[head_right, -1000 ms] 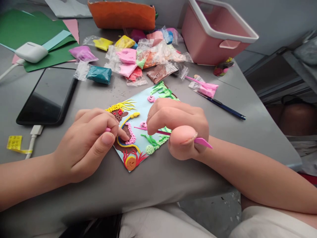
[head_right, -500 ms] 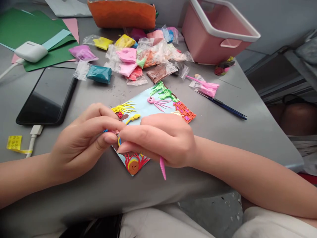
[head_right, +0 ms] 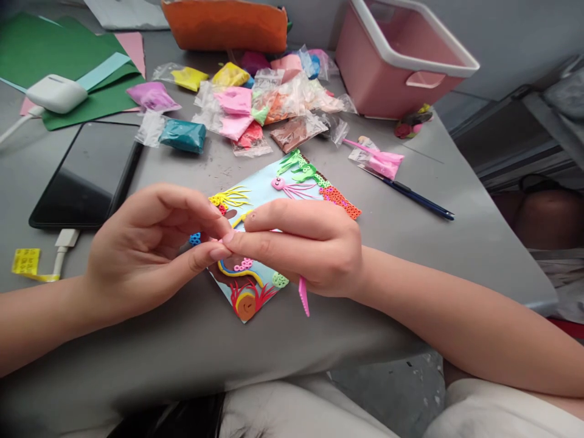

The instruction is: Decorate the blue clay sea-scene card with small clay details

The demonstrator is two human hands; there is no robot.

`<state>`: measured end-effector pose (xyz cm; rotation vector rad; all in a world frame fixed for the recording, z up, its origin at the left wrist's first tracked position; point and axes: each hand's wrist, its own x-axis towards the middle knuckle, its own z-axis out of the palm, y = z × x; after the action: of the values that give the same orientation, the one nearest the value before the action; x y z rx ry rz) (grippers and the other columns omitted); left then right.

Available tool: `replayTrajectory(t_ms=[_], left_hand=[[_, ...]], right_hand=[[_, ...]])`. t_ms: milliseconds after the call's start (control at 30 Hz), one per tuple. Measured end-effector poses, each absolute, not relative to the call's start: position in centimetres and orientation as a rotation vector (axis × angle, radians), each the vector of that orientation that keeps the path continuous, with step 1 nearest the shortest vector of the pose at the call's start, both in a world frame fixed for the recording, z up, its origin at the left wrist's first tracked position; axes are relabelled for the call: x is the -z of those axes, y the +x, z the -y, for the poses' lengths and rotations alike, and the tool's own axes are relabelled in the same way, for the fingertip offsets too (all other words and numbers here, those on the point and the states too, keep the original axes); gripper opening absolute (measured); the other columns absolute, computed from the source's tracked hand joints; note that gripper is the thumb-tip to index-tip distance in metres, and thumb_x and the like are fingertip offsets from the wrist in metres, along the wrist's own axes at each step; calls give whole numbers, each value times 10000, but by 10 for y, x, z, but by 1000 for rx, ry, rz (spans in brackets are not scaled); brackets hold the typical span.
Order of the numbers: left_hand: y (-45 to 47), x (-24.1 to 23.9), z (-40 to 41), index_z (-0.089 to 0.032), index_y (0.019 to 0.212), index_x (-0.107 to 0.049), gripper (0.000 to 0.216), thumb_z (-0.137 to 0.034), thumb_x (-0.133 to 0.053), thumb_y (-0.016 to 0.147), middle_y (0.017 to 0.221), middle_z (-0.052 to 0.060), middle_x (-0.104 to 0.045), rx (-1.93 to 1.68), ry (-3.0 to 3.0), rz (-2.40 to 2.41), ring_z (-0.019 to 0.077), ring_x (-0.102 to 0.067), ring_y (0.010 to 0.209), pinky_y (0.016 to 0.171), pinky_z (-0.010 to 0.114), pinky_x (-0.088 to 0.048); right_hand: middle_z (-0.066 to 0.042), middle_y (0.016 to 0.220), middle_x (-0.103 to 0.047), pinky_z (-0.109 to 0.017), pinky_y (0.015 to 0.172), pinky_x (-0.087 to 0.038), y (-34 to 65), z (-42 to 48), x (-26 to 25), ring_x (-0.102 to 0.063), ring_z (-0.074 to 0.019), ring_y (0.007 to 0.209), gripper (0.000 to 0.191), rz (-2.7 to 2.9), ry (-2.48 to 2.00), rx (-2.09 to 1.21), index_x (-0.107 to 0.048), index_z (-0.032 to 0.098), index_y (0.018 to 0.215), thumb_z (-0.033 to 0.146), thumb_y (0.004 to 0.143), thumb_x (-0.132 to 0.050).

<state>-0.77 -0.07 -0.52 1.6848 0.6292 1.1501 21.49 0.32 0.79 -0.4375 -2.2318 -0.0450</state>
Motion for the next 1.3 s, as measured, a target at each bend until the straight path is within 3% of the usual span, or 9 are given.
replayTrajectory(t_ms=[200, 467, 600, 733, 1033, 1300], left_hand=[[-8, 6, 3, -232, 967, -655, 215, -63, -750, 875, 911, -23, -688, -1211, 1650, -596, 99, -709, 792, 692, 199, -651], [-7, 5, 1, -236, 940, -706, 141, -117, -764, 892, 867, -31, -753, -1181, 1548, -689, 106, -731, 657, 584, 202, -657], [-6, 1, 2, -226, 919, -690, 157, -150, -812, 855, 836, -34, -762, -1115, 1448, -729, 129, -755, 664, 572, 213, -668], [-7, -2, 3, -246, 916, -653, 257, -232, -882, 800, 858, -21, -768, -1045, 1367, -720, 197, -801, 807, 662, 280, -706], [-7, -2, 2, -235, 922, -628, 242, -229, -851, 830, 872, -31, -775, -1041, 1414, -694, 164, -799, 801, 662, 239, -684], [-9, 0, 0, -245, 926, -598, 261, -116, -807, 838, 842, -62, -790, -1042, 1427, -685, 143, -809, 760, 637, 190, -676]], right_hand=[[-13, 911, -760, -175, 744, -661, 215, -6, -12, -727, -89, 721, 191, 2210, -462, 6, -721, 198, 1012, 71, 878, -773], [-7, 1015, -774, -214, 748, -663, 217, -7, -8, -746, -112, 793, 255, 2233, -542, 1, -697, 272, 1162, 119, 960, -675], [-33, 972, -752, -211, 713, -653, 214, -7, -8, -725, -112, 772, 216, 2236, -496, 45, -724, 228, 1114, 106, 939, -694], [-57, 962, -736, -228, 730, -649, 211, -6, -7, -729, -121, 803, 154, 2239, -479, 26, -741, 180, 1073, 111, 962, -659], [-4, 944, -762, -226, 698, -657, 215, -6, -11, -723, -113, 738, 150, 2241, -531, 19, -742, 274, 1024, 174, 912, -757], [-51, 996, -765, -209, 748, -668, 217, -3, -6, -742, -113, 780, 136, 2235, -443, 124, -751, 177, 1004, 85, 904, -740]])
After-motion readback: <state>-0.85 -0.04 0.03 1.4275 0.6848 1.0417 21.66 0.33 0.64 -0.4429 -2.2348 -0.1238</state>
